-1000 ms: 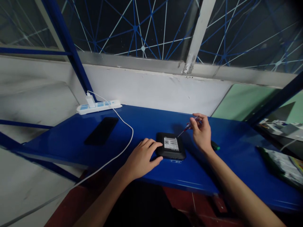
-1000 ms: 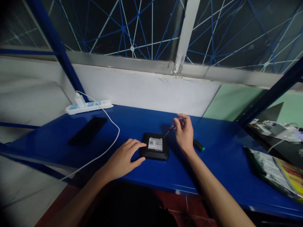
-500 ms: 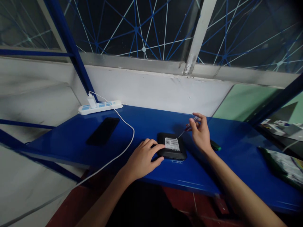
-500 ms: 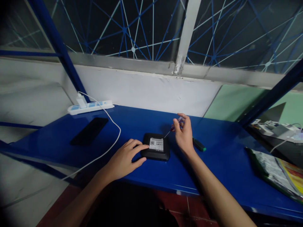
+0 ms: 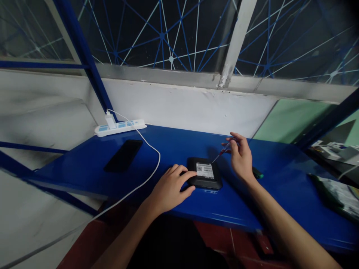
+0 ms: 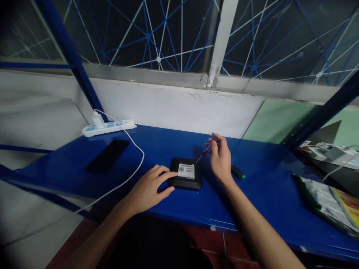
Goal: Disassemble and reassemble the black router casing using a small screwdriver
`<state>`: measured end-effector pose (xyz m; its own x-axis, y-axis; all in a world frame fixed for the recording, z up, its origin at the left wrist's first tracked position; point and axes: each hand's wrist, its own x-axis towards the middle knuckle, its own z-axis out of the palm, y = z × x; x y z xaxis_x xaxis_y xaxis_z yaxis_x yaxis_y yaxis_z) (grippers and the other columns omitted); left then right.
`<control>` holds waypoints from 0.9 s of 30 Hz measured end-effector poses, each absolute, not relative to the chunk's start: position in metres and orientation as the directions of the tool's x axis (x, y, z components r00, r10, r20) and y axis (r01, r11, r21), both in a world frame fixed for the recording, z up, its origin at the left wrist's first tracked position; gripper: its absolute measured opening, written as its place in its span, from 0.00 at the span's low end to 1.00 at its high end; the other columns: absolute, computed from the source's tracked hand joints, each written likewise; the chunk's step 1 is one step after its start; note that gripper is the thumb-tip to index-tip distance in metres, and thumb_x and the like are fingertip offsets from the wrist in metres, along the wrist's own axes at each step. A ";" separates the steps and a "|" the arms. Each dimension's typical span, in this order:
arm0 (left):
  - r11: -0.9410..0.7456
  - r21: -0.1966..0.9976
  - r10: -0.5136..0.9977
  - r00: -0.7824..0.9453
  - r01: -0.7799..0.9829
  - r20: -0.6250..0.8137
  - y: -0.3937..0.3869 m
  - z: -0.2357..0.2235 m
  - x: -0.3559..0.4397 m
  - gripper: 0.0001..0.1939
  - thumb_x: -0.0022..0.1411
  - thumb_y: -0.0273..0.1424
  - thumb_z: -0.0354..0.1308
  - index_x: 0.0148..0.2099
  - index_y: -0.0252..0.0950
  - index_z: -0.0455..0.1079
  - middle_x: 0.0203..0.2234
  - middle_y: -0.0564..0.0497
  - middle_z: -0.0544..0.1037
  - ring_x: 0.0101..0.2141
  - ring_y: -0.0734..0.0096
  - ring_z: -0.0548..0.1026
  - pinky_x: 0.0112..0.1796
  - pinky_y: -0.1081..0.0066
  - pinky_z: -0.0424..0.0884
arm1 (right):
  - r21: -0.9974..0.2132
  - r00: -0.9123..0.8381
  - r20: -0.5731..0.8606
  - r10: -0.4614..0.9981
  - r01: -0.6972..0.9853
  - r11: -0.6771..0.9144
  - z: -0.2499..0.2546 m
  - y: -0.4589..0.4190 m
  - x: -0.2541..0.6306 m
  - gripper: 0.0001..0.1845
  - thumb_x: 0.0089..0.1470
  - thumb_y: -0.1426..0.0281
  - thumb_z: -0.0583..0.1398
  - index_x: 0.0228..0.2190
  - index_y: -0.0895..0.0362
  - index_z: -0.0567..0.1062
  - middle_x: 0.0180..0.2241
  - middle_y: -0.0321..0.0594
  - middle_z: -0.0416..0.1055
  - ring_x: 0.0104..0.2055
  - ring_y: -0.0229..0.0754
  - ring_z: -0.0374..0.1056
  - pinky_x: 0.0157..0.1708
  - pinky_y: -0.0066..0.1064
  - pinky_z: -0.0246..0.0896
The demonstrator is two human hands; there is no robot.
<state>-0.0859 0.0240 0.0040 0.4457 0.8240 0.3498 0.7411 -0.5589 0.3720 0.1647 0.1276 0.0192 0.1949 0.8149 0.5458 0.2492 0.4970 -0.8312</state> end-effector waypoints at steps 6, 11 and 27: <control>-0.551 0.382 0.831 0.445 0.742 0.334 0.025 0.003 -0.086 0.19 0.67 0.33 0.60 0.59 0.45 0.67 0.47 0.50 0.73 0.47 0.58 0.70 0.48 0.57 0.70 | -0.841 0.208 0.533 0.820 0.235 0.487 0.020 0.127 0.163 0.15 0.61 0.58 0.57 0.47 0.51 0.71 0.39 0.41 0.72 0.34 0.42 0.74 0.31 0.38 0.72; -0.551 0.378 0.830 0.441 0.744 0.342 0.024 0.004 -0.086 0.19 0.66 0.33 0.60 0.58 0.46 0.67 0.47 0.50 0.73 0.48 0.58 0.70 0.49 0.57 0.70 | -0.806 0.224 0.578 0.784 0.304 0.508 0.020 0.129 0.165 0.14 0.59 0.60 0.60 0.44 0.52 0.73 0.32 0.36 0.69 0.32 0.41 0.73 0.34 0.38 0.71; -0.548 0.360 0.832 0.447 0.755 0.329 0.023 0.005 -0.086 0.18 0.67 0.33 0.60 0.58 0.45 0.67 0.47 0.50 0.73 0.47 0.59 0.70 0.49 0.57 0.70 | -0.830 0.211 0.545 0.811 0.271 0.487 0.017 0.129 0.164 0.16 0.61 0.59 0.58 0.48 0.50 0.71 0.33 0.37 0.70 0.28 0.39 0.70 0.32 0.38 0.70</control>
<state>-0.0856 0.0232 0.0053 0.4471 0.8318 0.3290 0.7551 -0.5481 0.3597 0.1638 0.1294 0.0174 0.2105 0.8114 0.5453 0.2712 0.4874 -0.8300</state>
